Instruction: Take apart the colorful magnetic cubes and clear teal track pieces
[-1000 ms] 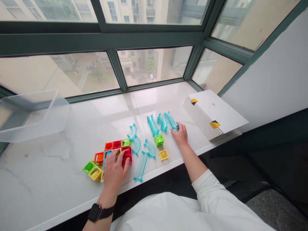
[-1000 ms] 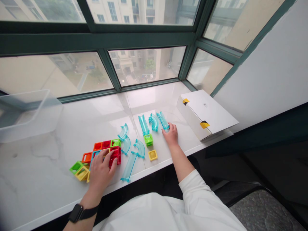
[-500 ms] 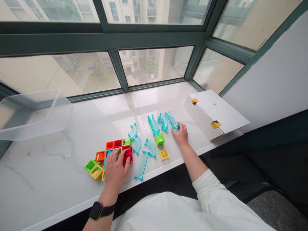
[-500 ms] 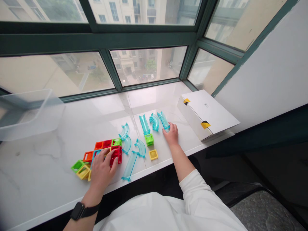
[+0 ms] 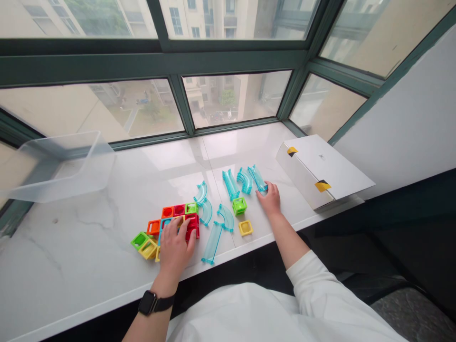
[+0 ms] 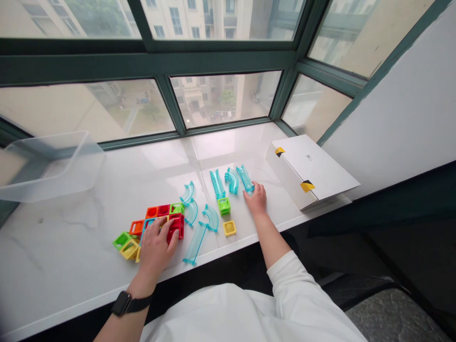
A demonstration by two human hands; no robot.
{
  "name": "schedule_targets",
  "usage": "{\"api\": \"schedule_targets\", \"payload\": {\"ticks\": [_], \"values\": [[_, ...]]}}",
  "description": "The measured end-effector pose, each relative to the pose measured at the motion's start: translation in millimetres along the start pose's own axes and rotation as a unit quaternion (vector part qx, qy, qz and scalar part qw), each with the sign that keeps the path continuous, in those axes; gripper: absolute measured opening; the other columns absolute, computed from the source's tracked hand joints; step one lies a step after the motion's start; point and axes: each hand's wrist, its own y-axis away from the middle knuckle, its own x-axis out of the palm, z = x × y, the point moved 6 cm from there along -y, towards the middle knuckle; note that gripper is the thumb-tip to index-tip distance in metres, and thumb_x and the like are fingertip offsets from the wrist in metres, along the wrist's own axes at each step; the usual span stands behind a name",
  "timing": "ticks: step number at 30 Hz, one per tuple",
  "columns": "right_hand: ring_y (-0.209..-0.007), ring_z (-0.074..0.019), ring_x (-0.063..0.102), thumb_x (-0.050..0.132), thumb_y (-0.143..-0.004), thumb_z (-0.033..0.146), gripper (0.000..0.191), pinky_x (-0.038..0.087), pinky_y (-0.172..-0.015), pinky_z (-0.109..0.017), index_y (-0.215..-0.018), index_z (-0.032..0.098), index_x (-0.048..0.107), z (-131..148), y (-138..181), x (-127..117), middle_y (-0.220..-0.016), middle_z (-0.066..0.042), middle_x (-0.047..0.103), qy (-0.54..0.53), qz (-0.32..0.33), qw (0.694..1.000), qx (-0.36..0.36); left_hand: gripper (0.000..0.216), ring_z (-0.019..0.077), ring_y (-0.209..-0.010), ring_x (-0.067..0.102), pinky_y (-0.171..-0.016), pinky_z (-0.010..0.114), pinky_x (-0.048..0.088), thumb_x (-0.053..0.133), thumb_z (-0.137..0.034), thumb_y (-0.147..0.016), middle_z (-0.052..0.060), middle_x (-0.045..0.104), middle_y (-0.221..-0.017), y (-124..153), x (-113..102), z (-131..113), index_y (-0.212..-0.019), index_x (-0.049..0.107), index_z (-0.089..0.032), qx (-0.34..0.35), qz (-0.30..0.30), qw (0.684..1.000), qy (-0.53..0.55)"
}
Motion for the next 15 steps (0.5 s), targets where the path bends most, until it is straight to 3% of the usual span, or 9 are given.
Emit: {"api": "schedule_targets", "payload": {"ticks": [8, 15], "values": [[-0.105, -0.0290, 0.065, 0.077, -0.079, 0.046, 0.066, 0.057, -0.100, -0.050, -0.137, 0.019, 0.059, -0.2, 7.4, -10.0, -0.134, -0.018, 0.055, -0.070, -0.018, 0.997, 0.028, 0.042, 0.0364, -0.142, 0.050, -0.123, 0.056, 0.034, 0.053, -0.040, -0.103, 0.016, 0.059, -0.150, 1.8, 2.7, 1.1, -0.138, 0.068, -0.022, -0.010, 0.008, 1.000, -0.004], [-0.110, -0.0282, 0.069, 0.066, -0.086, 0.053, 0.056, 0.061, -0.096, -0.048, -0.132, 0.020, 0.060, -6.7, 43.6, -37.0, -0.132, -0.017, 0.063, -0.179, -0.032, 0.976, 0.120, 0.042, 0.0368, -0.142, 0.050, -0.123, 0.056, 0.033, 0.054, -0.038, -0.102, 0.015, 0.059, -0.150, 1.4, -0.6, -1.3, -0.138, 0.068, -0.023, -0.012, 0.002, 1.000, 0.008]]}}
